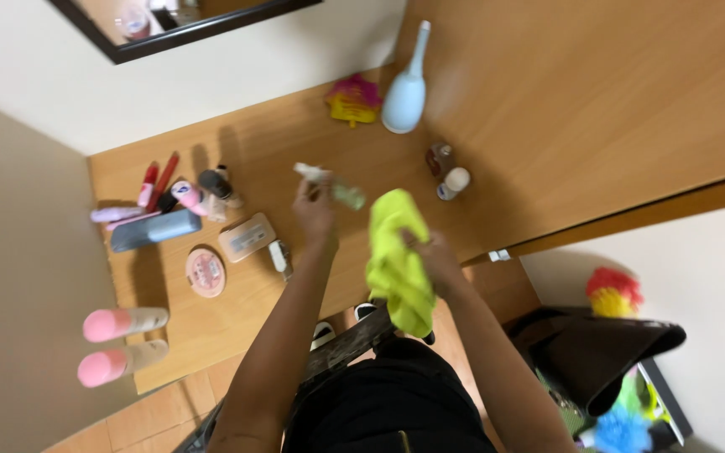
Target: Straighten bed pillows and then organize and wipe down beauty products on a vanity desk.
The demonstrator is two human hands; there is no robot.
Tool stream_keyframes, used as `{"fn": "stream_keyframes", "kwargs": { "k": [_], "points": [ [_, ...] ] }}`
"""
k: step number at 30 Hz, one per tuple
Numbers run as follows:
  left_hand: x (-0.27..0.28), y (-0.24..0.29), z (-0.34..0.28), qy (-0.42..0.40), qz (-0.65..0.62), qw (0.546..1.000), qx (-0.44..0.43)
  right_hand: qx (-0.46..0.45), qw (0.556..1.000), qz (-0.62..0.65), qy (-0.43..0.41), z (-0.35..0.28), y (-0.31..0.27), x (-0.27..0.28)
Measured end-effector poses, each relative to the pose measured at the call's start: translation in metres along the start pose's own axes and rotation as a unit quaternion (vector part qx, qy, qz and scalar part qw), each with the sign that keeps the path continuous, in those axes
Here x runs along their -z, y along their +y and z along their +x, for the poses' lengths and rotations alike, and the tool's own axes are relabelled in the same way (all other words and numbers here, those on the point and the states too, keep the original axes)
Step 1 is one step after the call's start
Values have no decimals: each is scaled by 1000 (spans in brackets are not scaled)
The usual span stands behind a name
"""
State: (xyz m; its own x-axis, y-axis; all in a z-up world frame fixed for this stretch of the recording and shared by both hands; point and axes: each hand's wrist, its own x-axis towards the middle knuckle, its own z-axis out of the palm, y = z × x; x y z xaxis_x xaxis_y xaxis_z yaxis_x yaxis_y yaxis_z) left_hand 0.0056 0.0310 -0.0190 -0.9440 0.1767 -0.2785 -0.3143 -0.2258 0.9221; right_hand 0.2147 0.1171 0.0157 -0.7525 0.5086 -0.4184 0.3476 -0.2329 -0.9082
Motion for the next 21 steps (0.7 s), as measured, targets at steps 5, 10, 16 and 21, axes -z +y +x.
{"fn": "stream_keyframes", "kwargs": {
  "k": [5, 10, 16, 21],
  "points": [
    [-50, -48, -11, -214, 118, 959, -140, -6, 954, 237, 186, -7, 29, 54],
    [-93, -91, -11, -289, 185, 929, -141, -20, 935, 252, 247, -15, 51, 73],
    [-129, -93, -19, -308, 276, 889, -195, -21, 924, 272, 266, -18, 69, 89],
    [-141, -107, -16, -289, 303, 885, -202, -23, 923, 278, 267, -11, 68, 90]
  ]
}}
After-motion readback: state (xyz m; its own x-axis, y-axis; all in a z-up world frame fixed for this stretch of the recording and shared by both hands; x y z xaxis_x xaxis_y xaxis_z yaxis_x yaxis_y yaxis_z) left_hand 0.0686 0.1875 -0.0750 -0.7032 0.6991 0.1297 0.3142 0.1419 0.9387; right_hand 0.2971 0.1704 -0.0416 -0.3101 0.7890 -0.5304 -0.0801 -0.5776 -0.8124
